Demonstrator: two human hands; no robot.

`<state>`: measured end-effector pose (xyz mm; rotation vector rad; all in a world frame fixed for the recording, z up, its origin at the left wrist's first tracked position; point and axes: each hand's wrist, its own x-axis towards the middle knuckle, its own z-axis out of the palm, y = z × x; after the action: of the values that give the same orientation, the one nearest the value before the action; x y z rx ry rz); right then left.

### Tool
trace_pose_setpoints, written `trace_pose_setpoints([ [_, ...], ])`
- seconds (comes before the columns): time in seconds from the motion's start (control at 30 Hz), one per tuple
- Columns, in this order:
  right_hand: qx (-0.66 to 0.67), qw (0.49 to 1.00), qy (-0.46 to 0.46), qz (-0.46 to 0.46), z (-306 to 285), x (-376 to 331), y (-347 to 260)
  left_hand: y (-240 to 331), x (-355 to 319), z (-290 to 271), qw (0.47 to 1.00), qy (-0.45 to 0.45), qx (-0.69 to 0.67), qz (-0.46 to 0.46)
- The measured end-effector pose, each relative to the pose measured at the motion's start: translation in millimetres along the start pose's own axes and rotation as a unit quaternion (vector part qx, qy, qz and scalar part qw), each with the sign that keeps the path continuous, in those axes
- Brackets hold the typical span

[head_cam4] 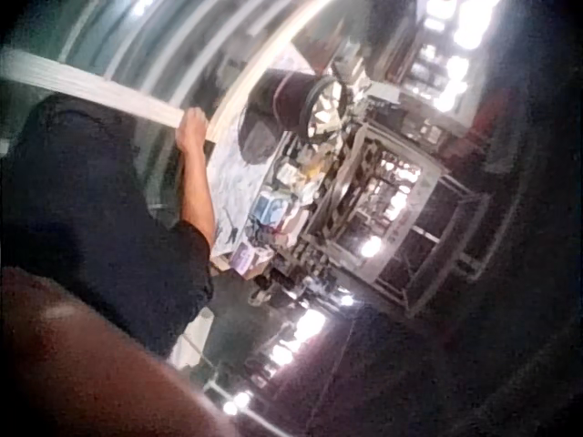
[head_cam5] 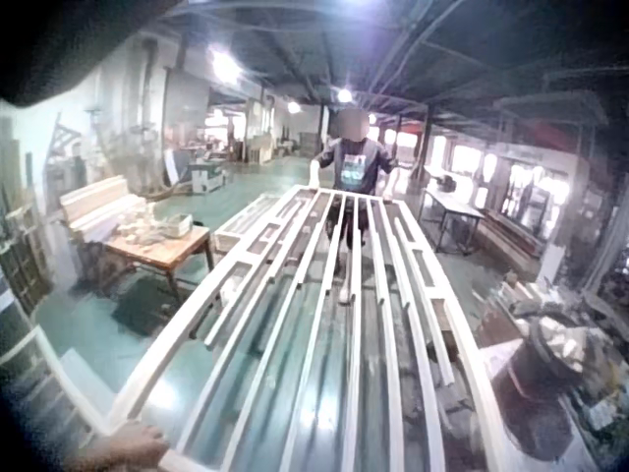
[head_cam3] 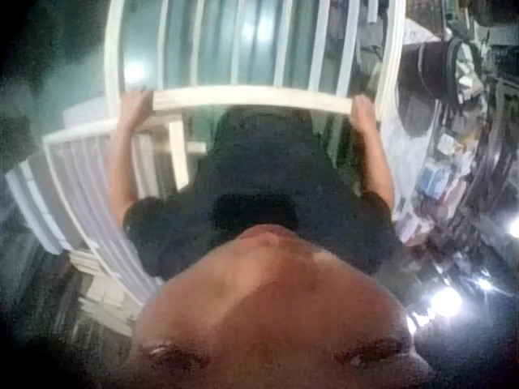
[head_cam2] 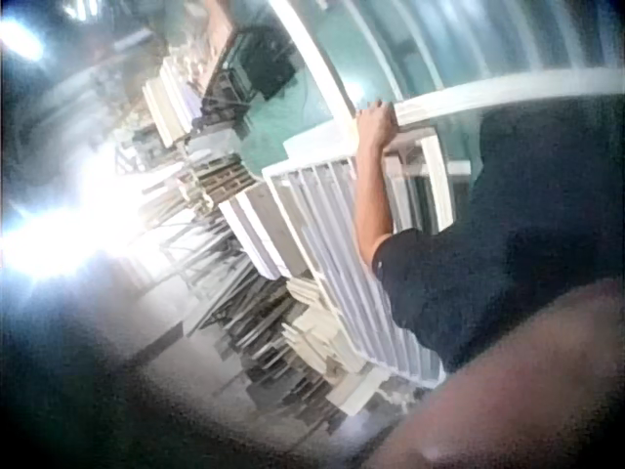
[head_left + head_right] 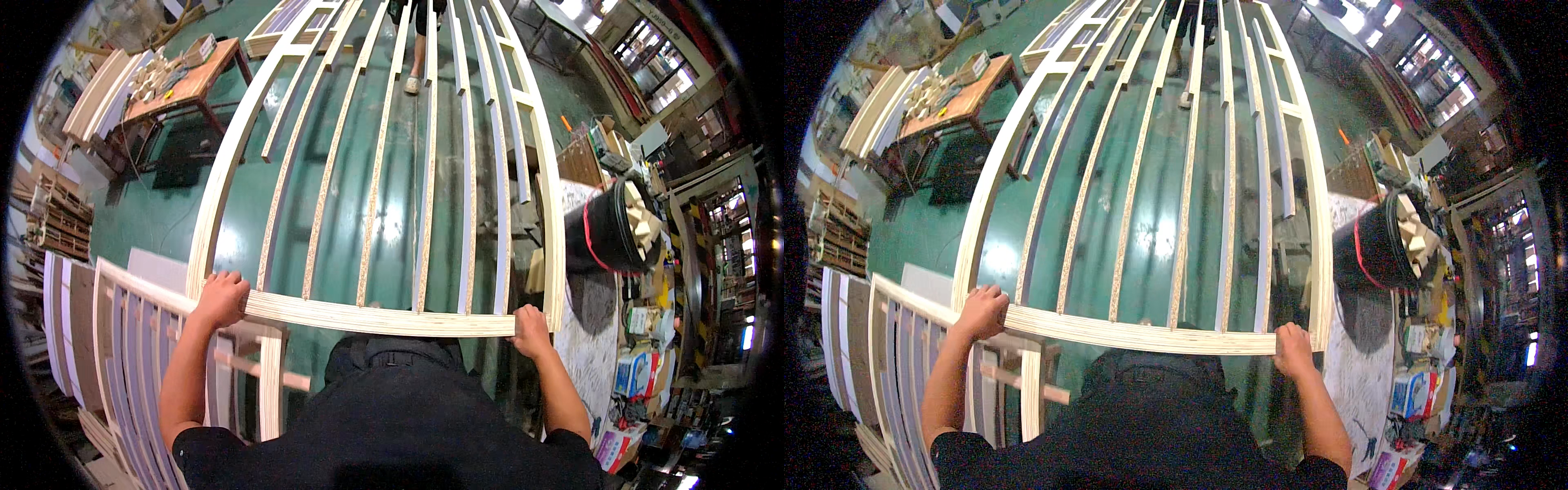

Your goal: The person repeatedly lifts and places a large wooden frame structure onto a workbench in a workshop. They handle the frame by its edges, positioning it carefully among other wooden components and tools. The person also picks up and moves a stack of wooden planks during the sequence.

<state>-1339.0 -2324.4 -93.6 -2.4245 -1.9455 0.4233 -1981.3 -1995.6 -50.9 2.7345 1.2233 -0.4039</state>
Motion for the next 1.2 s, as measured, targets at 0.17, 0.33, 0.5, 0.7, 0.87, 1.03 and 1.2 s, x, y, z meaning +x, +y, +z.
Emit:
trace_pose_setpoints([
  [0.17,0.003,1.0,0.006,-0.028,1.0,130.3,40.0,-33.6,125.2,-23.7,1.0,-0.001,-0.011,-0.004],
  [0.33,0.014,1.0,0.003,-0.016,-5.0,265.0,77.2,-61.0,261.0,-52.8,1.0,-0.005,0.001,-0.013],
  [0.5,0.022,1.0,-0.021,-0.003,-33.3,383.8,94.5,-108.7,378.2,-65.5,0.999,-0.015,0.016,-0.023],
  [0.7,0.01,1.0,0.003,-0.008,-67.7,559.1,124.2,-174.5,557.2,-95.0,0.999,-0.005,-0.02,-0.028],
  [0.87,-0.009,1.0,0.002,-0.011,-94.4,710.5,107.9,-259.0,686.1,-118.9,0.999,-0.023,-0.03,-0.016],
  [1.03,-0.033,0.999,-0.03,0.019,-112.2,857.1,82.9,-359.2,804.0,-133.6,0.998,0.006,-0.057,-0.02],
  [1.2,-0.047,0.998,-0.028,0.025,-121.9,986.7,57.0,-438.6,902.5,-163.0,0.998,-0.022,-0.052,-0.021],
])
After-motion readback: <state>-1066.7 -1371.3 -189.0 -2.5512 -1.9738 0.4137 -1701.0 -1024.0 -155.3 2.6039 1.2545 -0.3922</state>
